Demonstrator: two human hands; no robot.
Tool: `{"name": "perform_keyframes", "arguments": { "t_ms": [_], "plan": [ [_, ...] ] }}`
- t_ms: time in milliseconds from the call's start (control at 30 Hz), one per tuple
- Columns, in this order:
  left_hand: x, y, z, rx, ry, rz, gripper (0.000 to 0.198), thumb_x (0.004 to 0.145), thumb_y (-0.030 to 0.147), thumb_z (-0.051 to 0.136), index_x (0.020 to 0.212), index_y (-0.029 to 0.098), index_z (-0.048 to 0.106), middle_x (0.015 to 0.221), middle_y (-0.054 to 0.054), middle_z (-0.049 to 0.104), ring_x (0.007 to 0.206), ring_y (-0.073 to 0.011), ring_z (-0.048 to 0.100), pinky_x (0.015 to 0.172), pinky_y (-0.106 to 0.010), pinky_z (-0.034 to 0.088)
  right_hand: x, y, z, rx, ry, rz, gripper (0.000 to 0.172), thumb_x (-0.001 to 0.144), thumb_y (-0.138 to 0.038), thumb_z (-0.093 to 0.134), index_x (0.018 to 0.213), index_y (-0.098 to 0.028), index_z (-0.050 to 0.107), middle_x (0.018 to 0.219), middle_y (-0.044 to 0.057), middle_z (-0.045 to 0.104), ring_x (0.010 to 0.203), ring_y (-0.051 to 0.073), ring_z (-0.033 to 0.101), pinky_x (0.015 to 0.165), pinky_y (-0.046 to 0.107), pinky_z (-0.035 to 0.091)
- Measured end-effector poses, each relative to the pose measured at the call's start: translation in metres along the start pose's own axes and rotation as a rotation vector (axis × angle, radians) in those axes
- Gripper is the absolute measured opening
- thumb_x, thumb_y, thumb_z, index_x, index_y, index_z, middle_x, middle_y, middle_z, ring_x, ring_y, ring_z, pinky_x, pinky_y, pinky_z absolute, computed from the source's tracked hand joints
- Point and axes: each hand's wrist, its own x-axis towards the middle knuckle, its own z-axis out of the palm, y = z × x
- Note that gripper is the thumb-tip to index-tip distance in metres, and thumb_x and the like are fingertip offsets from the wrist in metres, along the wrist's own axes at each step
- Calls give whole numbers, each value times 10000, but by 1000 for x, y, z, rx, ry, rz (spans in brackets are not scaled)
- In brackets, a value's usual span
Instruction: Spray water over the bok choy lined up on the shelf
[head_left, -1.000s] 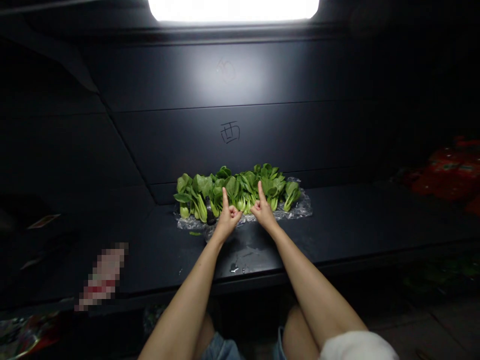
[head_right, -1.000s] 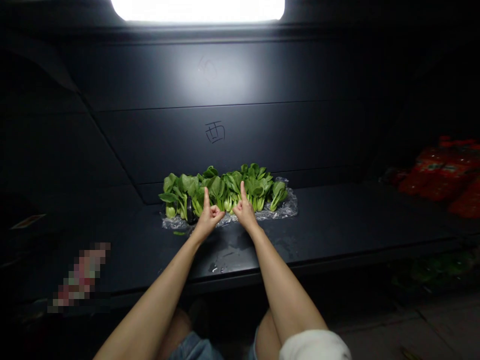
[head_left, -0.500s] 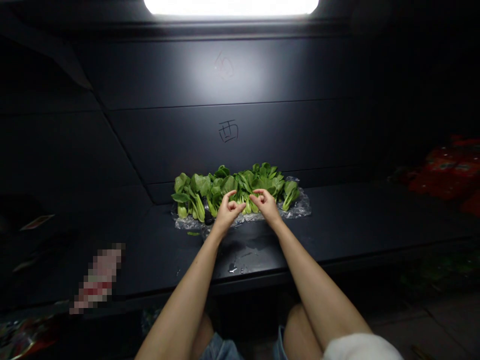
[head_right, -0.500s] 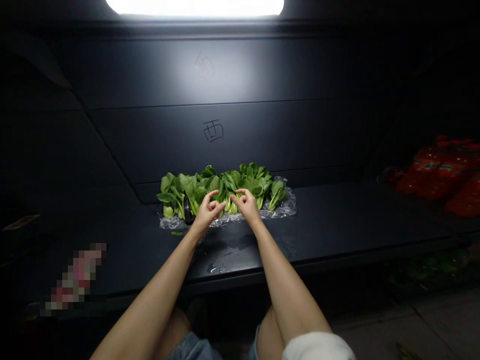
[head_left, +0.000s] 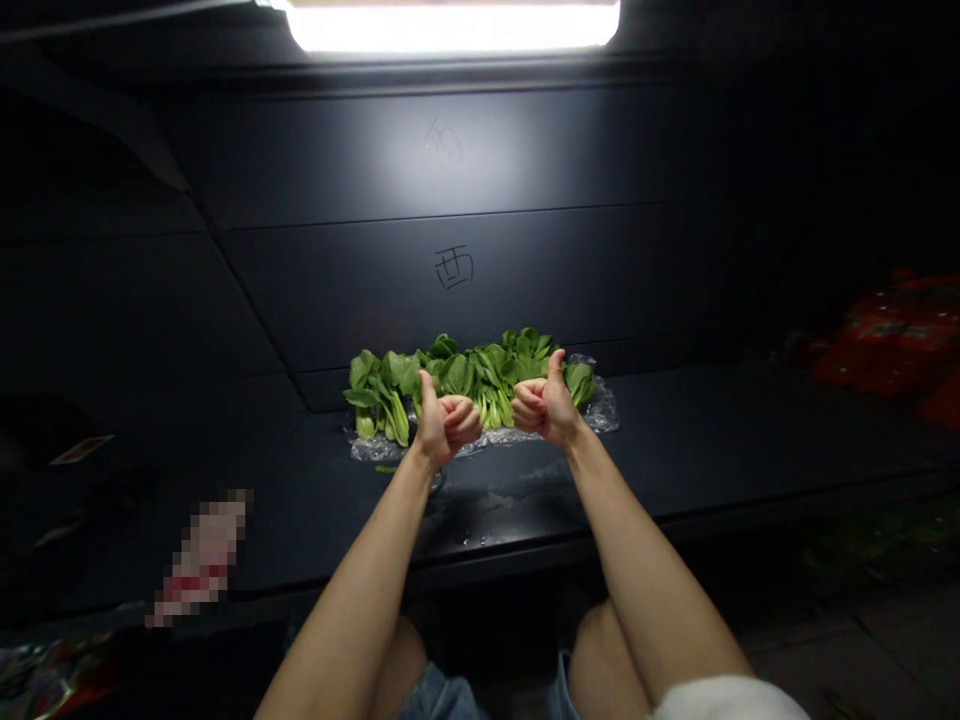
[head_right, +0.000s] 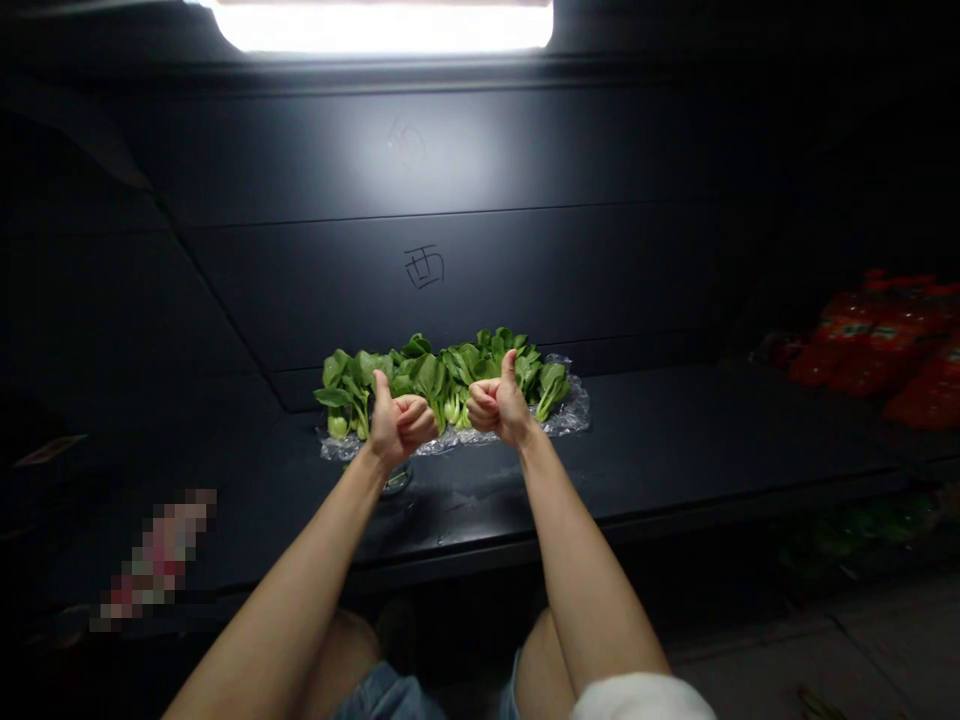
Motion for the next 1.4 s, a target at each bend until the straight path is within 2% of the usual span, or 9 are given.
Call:
{"name": "perform_keyframes", "arguments": {
  "t_ms": [233, 533, 667, 767, 833, 933, 1100, 1300, 1400],
  "plan": [
    [0, -25, -14, -146, 43, -132, 766, 803, 827, -8, 371, 221, 171, 313, 52, 126, 276, -52, 161, 340, -188, 127, 10, 36, -35, 97, 47, 297, 737, 722, -917, -38, 492, -256, 193, 328, -92, 169, 310, 42, 66, 288, 165, 108],
    [-5, -22, -5, -103, 32, -128, 783, 766, 846, -21, 357, 216, 199, 311, 42, 143, 271, -50, 167, 337, -183, 112, 21, 47, -30, 4, 162, 190, 793, 750, -901, -15, 450, -228, 277, 335, -77, 199, 295, 45, 124, 298, 171, 142],
    [-14, -11, 7, -51, 33, -7, 802, 772, 850, 0, 356, 207, 239, 318, 31, 181, 284, -53, 180, 345, -187, 111, 34, 67, -30, -212, 273, 172, 851, 825, -869, 159, 624, -170, 603, 491, 21, 547, 427, 100, 502, 440, 214, 439],
    [-27, 7, 10, 18, 67, 105, 817, 771, 860, 22, 354, 204, 276, 317, 17, 219, 296, -66, 222, 349, -202, 150, 40, 82, -23, -486, 234, 93, 614, 807, -752, 550, 873, -163, 714, 861, 84, 728, 760, 172, 676, 693, 283, 554],
    [-38, 21, 6, 63, 127, 223, 815, 781, 862, 58, 360, 202, 286, 325, 13, 242, 313, -72, 260, 365, -208, 198, 43, 91, -16, -646, 161, -15, 547, 753, -653, 697, 1019, -176, 721, 1060, 97, 724, 1001, 231, 669, 900, 358, 536],
    [-55, 39, -13, 116, 273, 375, 787, 828, 831, 118, 381, 204, 281, 338, 13, 267, 326, -74, 280, 376, -218, 217, 46, 102, -3, -723, 71, -47, 697, 707, -592, 766, 1281, -223, 621, 1355, 110, 606, 1261, 275, 557, 1108, 433, 403],
    [-77, 37, -59, 185, 558, 503, 750, 915, 726, 212, 391, 197, 301, 355, 19, 289, 335, -68, 264, 380, -216, 183, 63, 125, 27, -789, 49, -91, 1072, 589, -525, 866, 1493, -230, 371, 1510, 149, 443, 1406, 292, 409, 1174, 450, 300],
    [-84, 5, -92, 346, 868, 610, 676, 963, 565, 267, 395, 204, 336, 362, 22, 312, 347, -74, 285, 398, -225, 207, 78, 144, 63, -948, 332, -227, 677, 747, -412, 726, 1346, -182, 509, 1180, 126, 669, 1062, 270, 638, 958, 439, 480],
    [-81, -10, -101, 494, 963, 599, 631, 936, 598, 334, 449, 209, 432, 416, 16, 414, 391, -93, 379, 432, -229, 301, 78, 143, 74, -999, 321, -327, 504, 747, -289, 656, 1236, -201, 572, 1112, 83, 675, 1011, 241, 623, 927, 384, 479]
  ]
}}
